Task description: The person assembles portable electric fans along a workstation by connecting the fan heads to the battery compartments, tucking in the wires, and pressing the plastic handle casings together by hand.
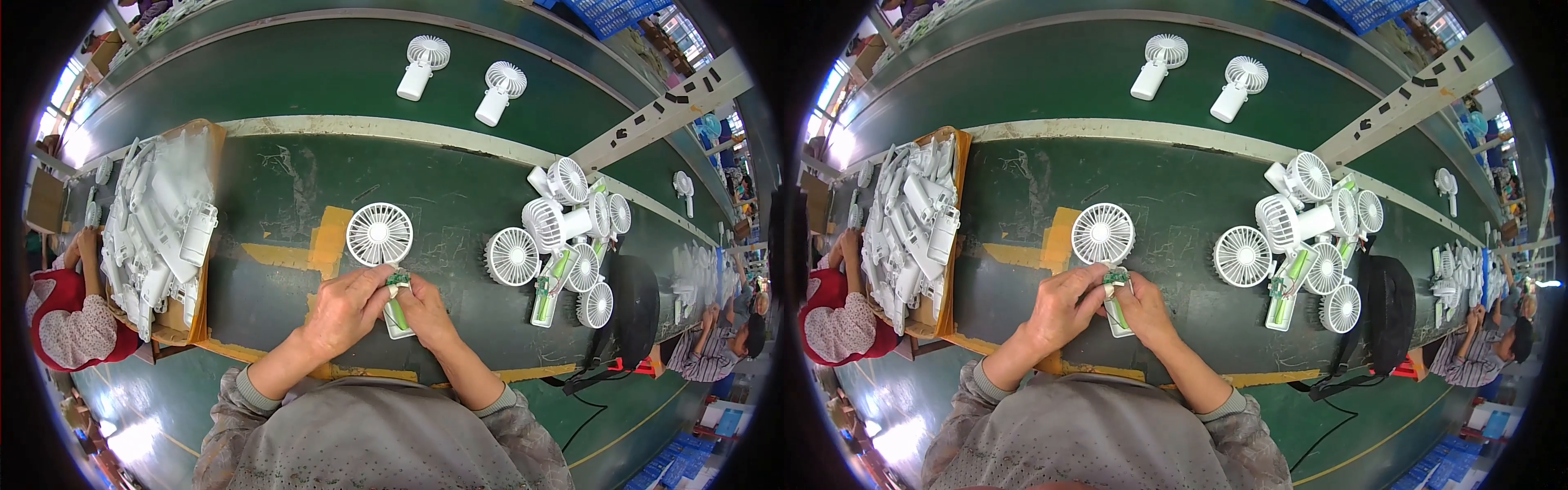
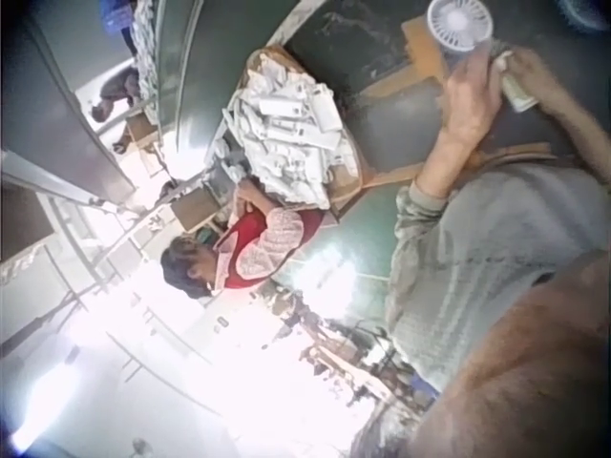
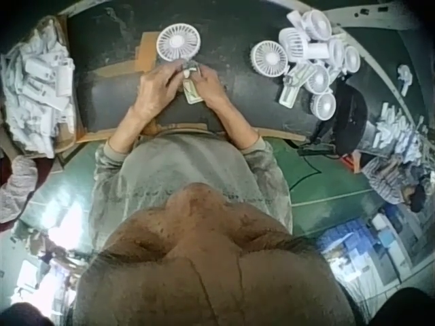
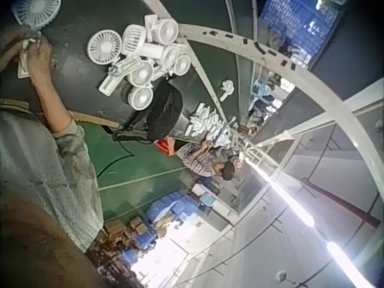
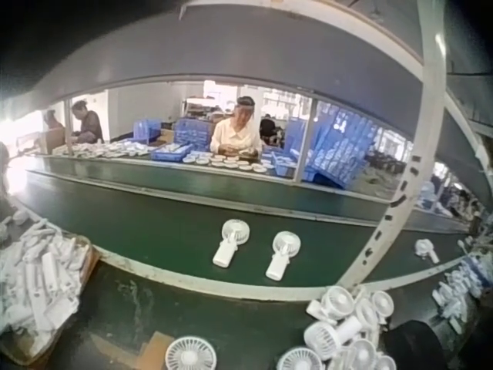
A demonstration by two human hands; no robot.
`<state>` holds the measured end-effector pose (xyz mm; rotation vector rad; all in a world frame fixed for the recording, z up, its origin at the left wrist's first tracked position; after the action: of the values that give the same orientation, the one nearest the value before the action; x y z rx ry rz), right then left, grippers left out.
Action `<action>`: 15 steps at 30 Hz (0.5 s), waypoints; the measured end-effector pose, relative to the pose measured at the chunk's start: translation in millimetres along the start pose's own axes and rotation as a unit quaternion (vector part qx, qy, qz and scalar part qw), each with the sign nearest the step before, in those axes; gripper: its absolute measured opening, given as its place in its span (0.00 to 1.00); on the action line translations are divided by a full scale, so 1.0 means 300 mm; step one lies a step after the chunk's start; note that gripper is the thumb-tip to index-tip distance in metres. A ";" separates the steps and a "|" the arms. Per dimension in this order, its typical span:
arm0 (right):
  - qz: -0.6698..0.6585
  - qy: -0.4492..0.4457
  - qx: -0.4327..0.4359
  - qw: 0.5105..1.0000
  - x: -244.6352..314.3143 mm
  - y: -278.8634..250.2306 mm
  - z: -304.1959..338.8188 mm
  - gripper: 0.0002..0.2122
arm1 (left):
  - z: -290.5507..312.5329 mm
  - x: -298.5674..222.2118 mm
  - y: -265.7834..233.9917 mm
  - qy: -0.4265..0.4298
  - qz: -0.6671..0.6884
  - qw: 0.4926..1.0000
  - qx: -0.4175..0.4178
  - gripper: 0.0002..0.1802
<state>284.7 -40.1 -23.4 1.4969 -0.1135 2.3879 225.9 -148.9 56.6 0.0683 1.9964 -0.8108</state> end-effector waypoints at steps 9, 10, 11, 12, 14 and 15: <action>-0.132 0.062 0.037 0.989 0.008 0.000 0.009 0.12 | 0.025 0.056 -0.012 -0.067 -0.022 0.996 0.047 0.09; -0.157 0.063 0.063 0.984 0.010 0.001 0.012 0.13 | 0.030 0.064 -0.006 -0.080 -0.011 0.995 0.057 0.08; -0.183 0.064 0.090 0.977 0.014 0.003 0.016 0.13 | 0.032 0.066 -0.005 -0.081 -0.012 0.995 0.057 0.08; -0.184 0.065 0.089 0.977 0.014 -0.004 0.017 0.13 | 0.035 0.071 -0.002 -0.084 -0.024 0.994 0.066 0.08; -0.241 0.071 0.122 0.960 0.020 -0.002 0.021 0.16 | 0.038 0.074 0.002 -0.089 -0.037 0.993 0.075 0.07; -0.243 0.071 0.122 0.960 0.022 -0.004 0.019 0.16 | 0.035 0.073 0.003 -0.086 -0.036 0.993 0.076 0.07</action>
<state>287.3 -38.9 -15.0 1.2580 0.5384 2.1431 222.3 -160.0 35.3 0.0137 1.7820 -0.9821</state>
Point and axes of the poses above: each hand's wrist, its own z-axis away from the middle knuckle, its own y-axis out of the palm, x = y × z, the point moved 5 cm from there along -z, towards the middle knuckle, and after that the axes turned 3 degrees about -x, right-handed, at the moved point
